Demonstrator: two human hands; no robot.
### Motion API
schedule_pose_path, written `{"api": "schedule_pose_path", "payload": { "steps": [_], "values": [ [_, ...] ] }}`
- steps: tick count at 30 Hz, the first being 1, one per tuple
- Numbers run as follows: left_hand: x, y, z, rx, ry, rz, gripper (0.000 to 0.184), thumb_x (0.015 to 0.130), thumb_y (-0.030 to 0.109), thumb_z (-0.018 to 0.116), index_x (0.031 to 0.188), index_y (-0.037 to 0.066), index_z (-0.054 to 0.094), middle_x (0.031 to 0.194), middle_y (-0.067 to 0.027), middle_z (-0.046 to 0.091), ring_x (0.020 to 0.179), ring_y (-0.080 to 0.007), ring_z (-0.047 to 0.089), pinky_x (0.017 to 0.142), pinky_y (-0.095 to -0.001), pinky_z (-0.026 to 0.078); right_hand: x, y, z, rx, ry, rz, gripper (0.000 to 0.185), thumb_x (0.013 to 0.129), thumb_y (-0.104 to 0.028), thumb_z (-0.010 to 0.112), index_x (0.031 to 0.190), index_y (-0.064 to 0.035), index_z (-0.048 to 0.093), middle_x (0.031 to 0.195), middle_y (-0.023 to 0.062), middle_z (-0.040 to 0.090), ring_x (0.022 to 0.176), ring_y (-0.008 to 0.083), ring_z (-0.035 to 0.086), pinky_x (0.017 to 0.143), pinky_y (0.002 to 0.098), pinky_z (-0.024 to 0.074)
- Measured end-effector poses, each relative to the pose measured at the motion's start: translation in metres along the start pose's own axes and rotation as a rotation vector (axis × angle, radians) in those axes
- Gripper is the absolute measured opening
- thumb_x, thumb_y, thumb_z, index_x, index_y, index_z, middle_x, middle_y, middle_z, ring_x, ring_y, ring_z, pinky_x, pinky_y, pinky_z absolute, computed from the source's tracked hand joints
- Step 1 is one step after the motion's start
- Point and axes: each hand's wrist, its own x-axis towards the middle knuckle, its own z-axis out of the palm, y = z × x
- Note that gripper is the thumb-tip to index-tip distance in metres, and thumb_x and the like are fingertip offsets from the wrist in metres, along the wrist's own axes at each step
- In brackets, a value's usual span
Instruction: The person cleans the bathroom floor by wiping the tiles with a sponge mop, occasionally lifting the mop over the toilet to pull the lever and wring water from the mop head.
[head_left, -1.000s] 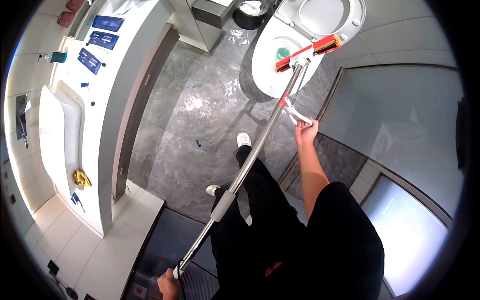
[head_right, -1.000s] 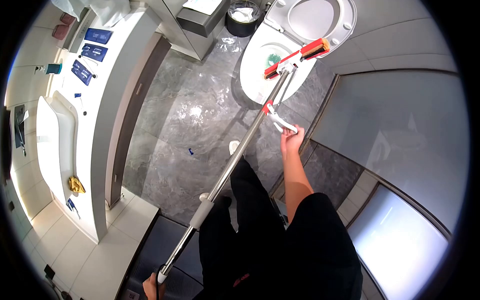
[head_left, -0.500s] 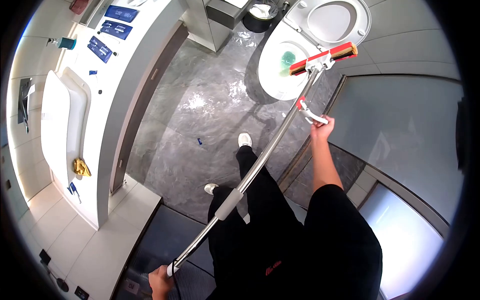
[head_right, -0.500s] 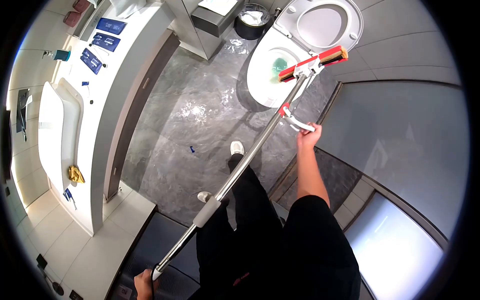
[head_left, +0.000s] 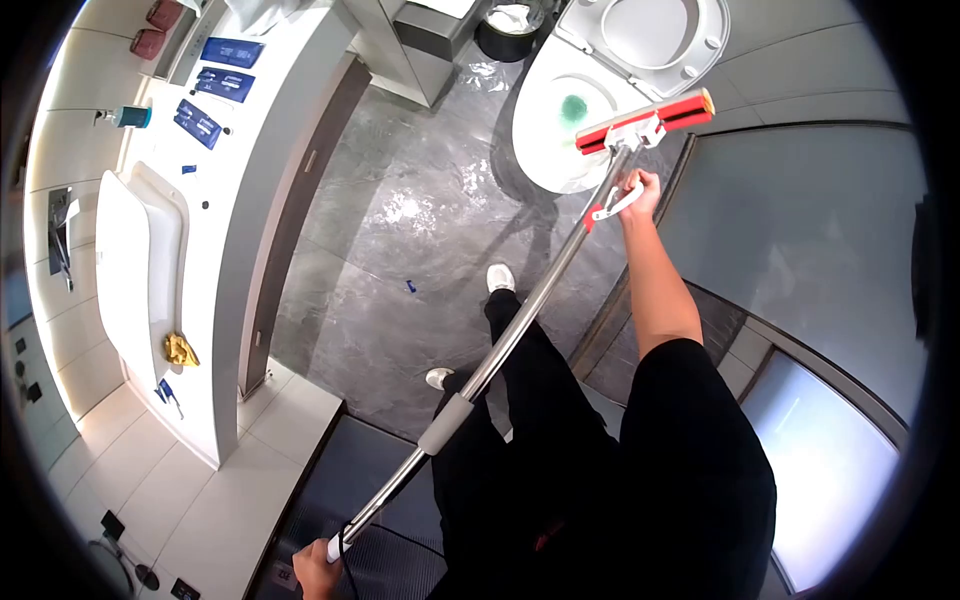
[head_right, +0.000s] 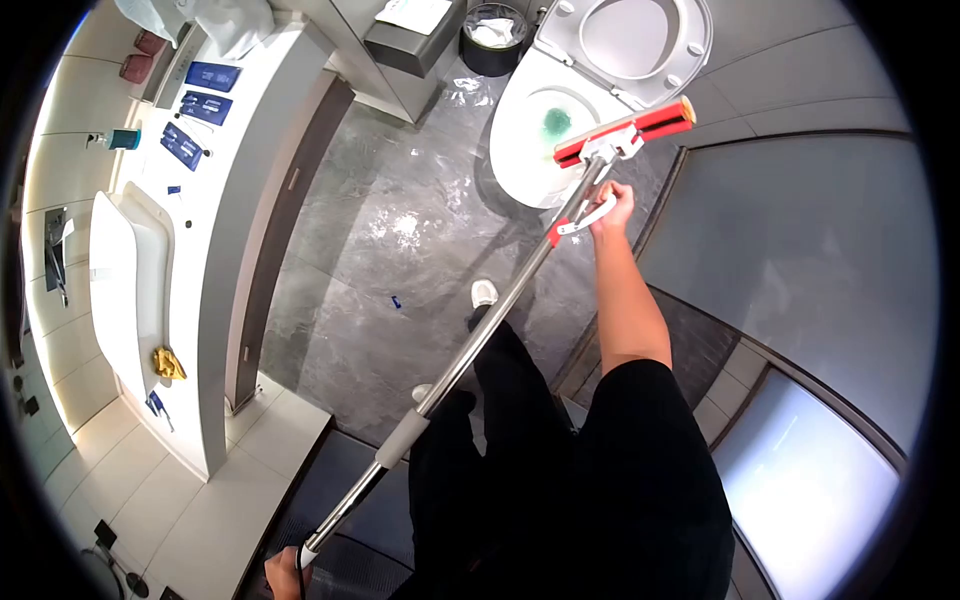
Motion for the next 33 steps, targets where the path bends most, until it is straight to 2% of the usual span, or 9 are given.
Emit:
{"api": "schedule_pose_path", "payload": {
  "steps": [7, 13, 19, 23, 25, 27, 28, 31, 33],
  "values": [
    [-0.005, -0.003, -0.002, 0.018, 0.095, 0.037, 0.021, 0.059, 0.009, 0.068, 0.072, 0.007, 0.052, 0.058, -0.0108, 0.054, 0.052, -0.0331, 0.056, 0.045, -0.0414, 0.042, -0.006, -0.004, -0.029, 0.122, -0.074, -0.013, 0.031, 0.075, -0.025, 0.041, 0.049, -0.0073, 0.038, 0.051, 0.0090, 0.043, 0.065, 0.0257, 0.044, 0.071, 0.0356, 0.0397],
    [-0.012, -0.016, 0.015, 0.072, 0.129, 0.059, 0.023, 0.058, 0.010, 0.069, 0.072, 0.009, 0.051, 0.060, -0.0092, 0.053, 0.052, -0.0318, 0.055, 0.046, -0.0417, 0.042, -0.022, -0.007, -0.020, 0.081, -0.039, 0.014, 0.032, 0.075, -0.025, 0.041, 0.049, -0.0053, 0.039, 0.049, 0.0075, 0.041, 0.065, 0.0236, 0.045, 0.067, 0.0329, 0.0407],
    [-0.031, -0.045, 0.045, 0.057, 0.204, -0.019, 0.025, 0.053, 0.005, 0.068, 0.072, 0.008, 0.052, 0.063, -0.0082, 0.056, 0.056, -0.0303, 0.057, 0.048, -0.0399, 0.043, -0.069, -0.011, 0.039, 0.129, -0.049, -0.069, 0.028, 0.074, -0.020, 0.042, 0.050, -0.0062, 0.039, 0.050, 0.0076, 0.038, 0.062, 0.0216, 0.042, 0.074, 0.0310, 0.0380],
    [-0.080, -0.071, 0.096, -0.053, 0.204, -0.160, 0.019, 0.055, 0.006, 0.066, 0.065, 0.007, 0.050, 0.061, -0.0104, 0.055, 0.056, -0.0323, 0.056, 0.049, -0.0414, 0.042, -0.101, 0.000, 0.045, 0.059, -0.359, 0.030, 0.028, 0.073, -0.024, 0.044, 0.052, -0.0070, 0.038, 0.067, 0.0095, 0.045, 0.073, 0.0216, 0.043, 0.071, 0.0296, 0.0376],
    [-0.118, -0.080, 0.122, -0.118, 0.184, -0.280, 0.016, 0.057, 0.009, 0.066, 0.063, 0.008, 0.051, 0.059, -0.0112, 0.054, 0.056, -0.0335, 0.056, 0.050, -0.0427, 0.042, -0.135, 0.020, 0.063, 0.007, -0.371, 0.095, 0.029, 0.075, -0.025, 0.045, 0.054, -0.0067, 0.040, 0.076, 0.0098, 0.051, 0.074, 0.0216, 0.048, 0.069, 0.0309, 0.0428],
    [-0.152, -0.094, 0.140, -0.187, 0.147, -0.367, 0.017, 0.058, 0.011, 0.067, 0.064, 0.008, 0.052, 0.058, -0.0117, 0.055, 0.057, -0.0339, 0.056, 0.051, -0.0431, 0.042, -0.173, 0.052, 0.083, 0.005, -0.281, 0.240, 0.027, 0.076, -0.021, 0.046, 0.055, -0.0053, 0.040, 0.077, 0.0122, 0.051, 0.085, 0.0220, 0.050, 0.087, 0.0358, 0.0412],
    [-0.168, -0.103, 0.150, -0.221, 0.057, -0.374, 0.017, 0.059, 0.013, 0.068, 0.065, 0.008, 0.053, 0.059, -0.0122, 0.056, 0.057, -0.0343, 0.057, 0.051, -0.0435, 0.043, -0.180, 0.082, 0.083, -0.040, -0.265, 0.216, 0.029, 0.079, -0.025, 0.047, 0.057, -0.0070, 0.044, 0.088, 0.0088, 0.057, 0.077, 0.0221, 0.057, 0.061, 0.0352, 0.0514],
    [-0.225, -0.131, 0.187, -0.313, -0.149, -0.437, 0.018, 0.059, 0.016, 0.070, 0.068, 0.008, 0.056, 0.060, -0.0137, 0.058, 0.059, -0.0351, 0.059, 0.053, -0.0443, 0.046, -0.215, 0.165, 0.079, -0.156, -0.400, 0.402, 0.025, 0.080, -0.027, 0.050, 0.062, -0.0091, 0.047, 0.089, 0.0075, 0.058, 0.079, 0.0221, 0.056, 0.060, 0.0367, 0.0455],
    [-0.252, -0.126, 0.219, -0.342, -0.186, -0.548, 0.020, 0.059, 0.018, 0.071, 0.070, 0.008, 0.058, 0.062, -0.0144, 0.060, 0.060, -0.0354, 0.060, 0.055, -0.0447, 0.047, -0.243, 0.235, 0.076, -0.252, -0.292, 0.476, 0.021, 0.080, -0.028, 0.053, 0.074, -0.0088, 0.053, 0.092, 0.0074, 0.059, 0.083, 0.0227, 0.055, 0.063, 0.0379, 0.0426]
  ]
}}
